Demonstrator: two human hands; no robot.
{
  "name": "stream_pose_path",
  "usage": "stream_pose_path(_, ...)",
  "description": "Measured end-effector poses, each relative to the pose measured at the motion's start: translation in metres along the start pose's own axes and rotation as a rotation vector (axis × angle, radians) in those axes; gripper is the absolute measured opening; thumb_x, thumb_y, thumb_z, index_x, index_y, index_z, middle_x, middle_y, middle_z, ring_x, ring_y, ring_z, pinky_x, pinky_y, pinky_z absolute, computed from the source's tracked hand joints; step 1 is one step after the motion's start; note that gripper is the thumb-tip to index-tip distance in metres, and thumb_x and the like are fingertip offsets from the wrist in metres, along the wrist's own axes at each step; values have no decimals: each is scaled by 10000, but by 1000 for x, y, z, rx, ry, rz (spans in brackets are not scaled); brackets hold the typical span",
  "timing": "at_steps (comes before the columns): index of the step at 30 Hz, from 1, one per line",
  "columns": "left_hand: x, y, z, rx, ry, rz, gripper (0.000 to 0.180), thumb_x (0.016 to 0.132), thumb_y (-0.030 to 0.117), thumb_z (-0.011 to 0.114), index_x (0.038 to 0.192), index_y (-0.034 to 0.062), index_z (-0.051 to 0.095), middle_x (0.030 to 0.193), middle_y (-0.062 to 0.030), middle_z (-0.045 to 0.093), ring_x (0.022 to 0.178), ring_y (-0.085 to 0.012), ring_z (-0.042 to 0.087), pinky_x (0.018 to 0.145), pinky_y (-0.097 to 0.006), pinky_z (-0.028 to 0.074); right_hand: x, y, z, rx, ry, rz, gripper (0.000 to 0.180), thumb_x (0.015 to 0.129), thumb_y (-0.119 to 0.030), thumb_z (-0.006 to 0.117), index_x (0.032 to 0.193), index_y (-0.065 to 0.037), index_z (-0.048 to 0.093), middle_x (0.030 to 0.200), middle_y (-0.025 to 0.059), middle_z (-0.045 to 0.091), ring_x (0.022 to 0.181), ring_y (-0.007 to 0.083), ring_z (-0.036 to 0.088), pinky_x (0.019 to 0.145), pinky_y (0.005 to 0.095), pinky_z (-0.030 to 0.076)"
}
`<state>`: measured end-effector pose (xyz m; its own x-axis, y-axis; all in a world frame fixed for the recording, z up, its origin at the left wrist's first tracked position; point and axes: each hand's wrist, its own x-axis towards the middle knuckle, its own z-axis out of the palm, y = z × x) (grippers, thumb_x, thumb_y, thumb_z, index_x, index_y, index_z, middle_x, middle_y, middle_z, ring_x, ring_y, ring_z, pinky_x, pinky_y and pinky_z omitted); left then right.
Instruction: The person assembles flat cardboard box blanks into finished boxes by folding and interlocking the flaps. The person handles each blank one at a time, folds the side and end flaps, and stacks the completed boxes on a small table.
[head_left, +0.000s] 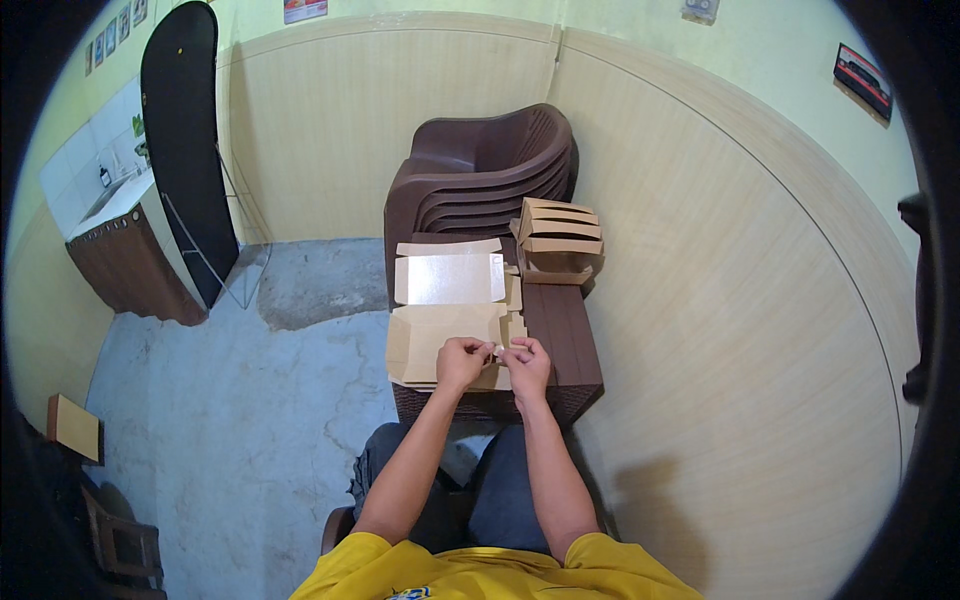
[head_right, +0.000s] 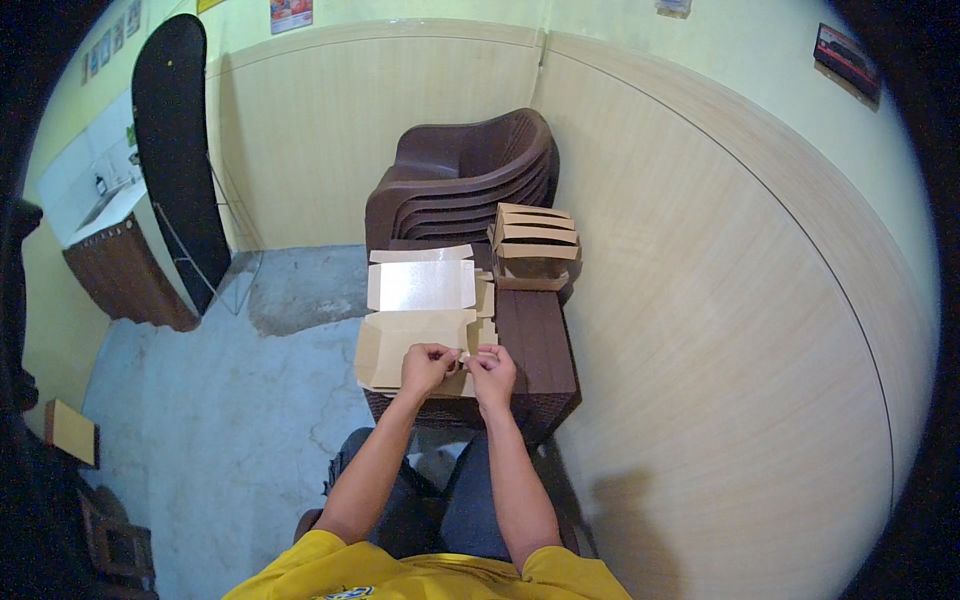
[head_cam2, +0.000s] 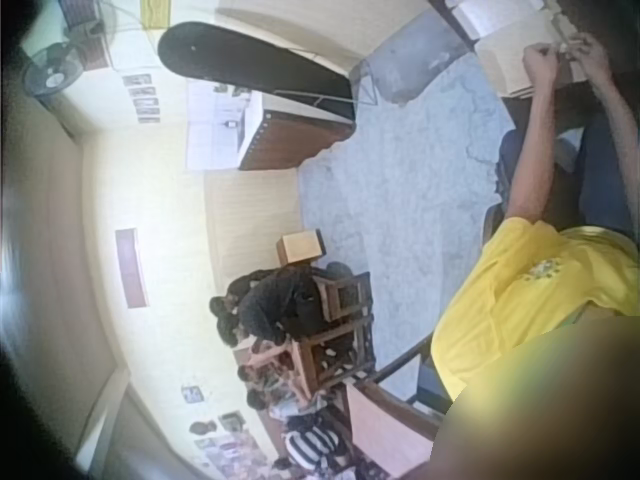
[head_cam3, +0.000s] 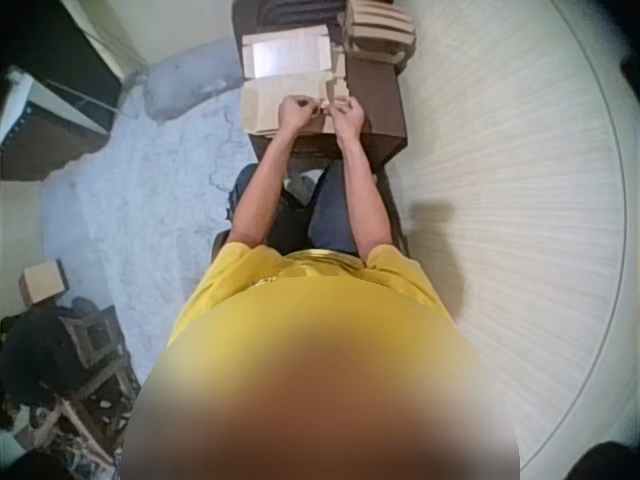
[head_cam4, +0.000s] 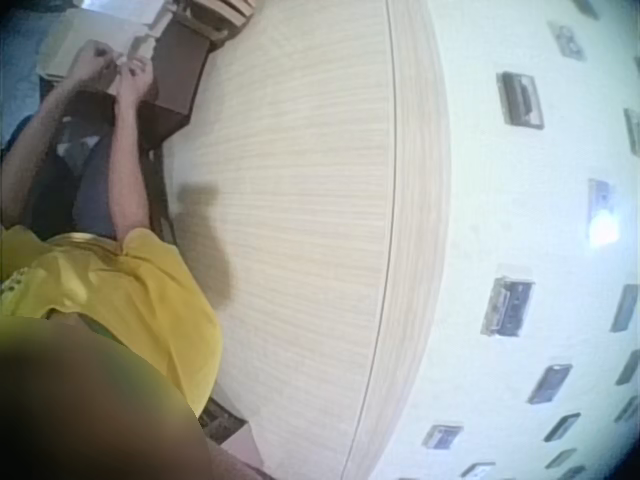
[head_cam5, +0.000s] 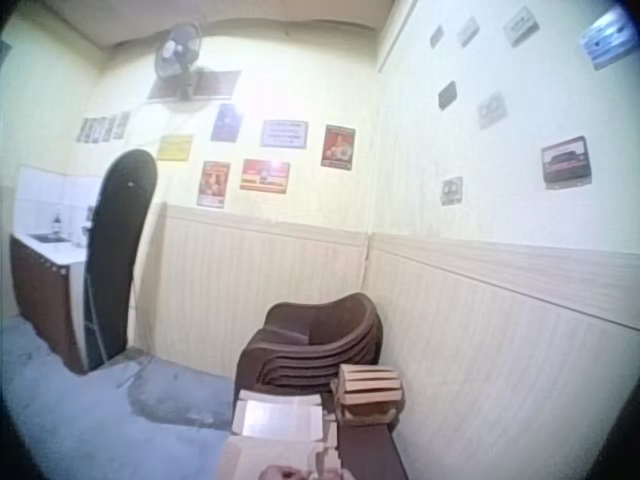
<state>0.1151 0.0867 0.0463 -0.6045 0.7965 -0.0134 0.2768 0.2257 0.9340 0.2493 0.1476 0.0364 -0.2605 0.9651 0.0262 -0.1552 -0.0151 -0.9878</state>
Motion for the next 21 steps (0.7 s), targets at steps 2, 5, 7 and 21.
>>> stream_pose_path(2, 1, -4, 2, -15, -25, 12, 254, 971, 271, 823, 934, 22, 853, 767, -65, 789, 683, -119, 697, 664, -332, 556, 1, 4, 1, -5, 4, -18, 359, 899, 46, 786, 1213, 5, 617, 898, 97, 773, 842, 149, 732, 784, 289, 563)
stream_pose_path(5, 7, -14, 3, -176, -120, -15, 230, 993, 241, 797, 950, 22, 849, 789, -70, 797, 699, -135, 715, 677, -328, 568, 4, 7, 2, -36, 18, -13, 385, 876, 51, 805, 1210, -1, 620, 855, 63, 741, 813, 140, 708, 757, 291, 542)
stream_pose_path(7, 9, -21, 4, -276, -177, -15, 196, 1001, 201, 785, 970, 17, 844, 809, -69, 802, 715, -134, 719, 687, -319, 572, 5, 8, 2, -27, 35, 13, 400, 867, 48, 818, 1211, -1, 621, 849, 56, 734, 800, 132, 698, 743, 285, 530)
stream_pose_path(21, -4, -16, 13, -274, -156, -22, 142, 976, 118, 821, 1049, -3, 825, 866, -31, 779, 741, -85, 646, 675, -278, 529, 0, 11, -8, 37, 35, -20, 384, 876, 32, 837, 1193, -6, 623, 854, 36, 731, 793, 105, 680, 737, 264, 510)
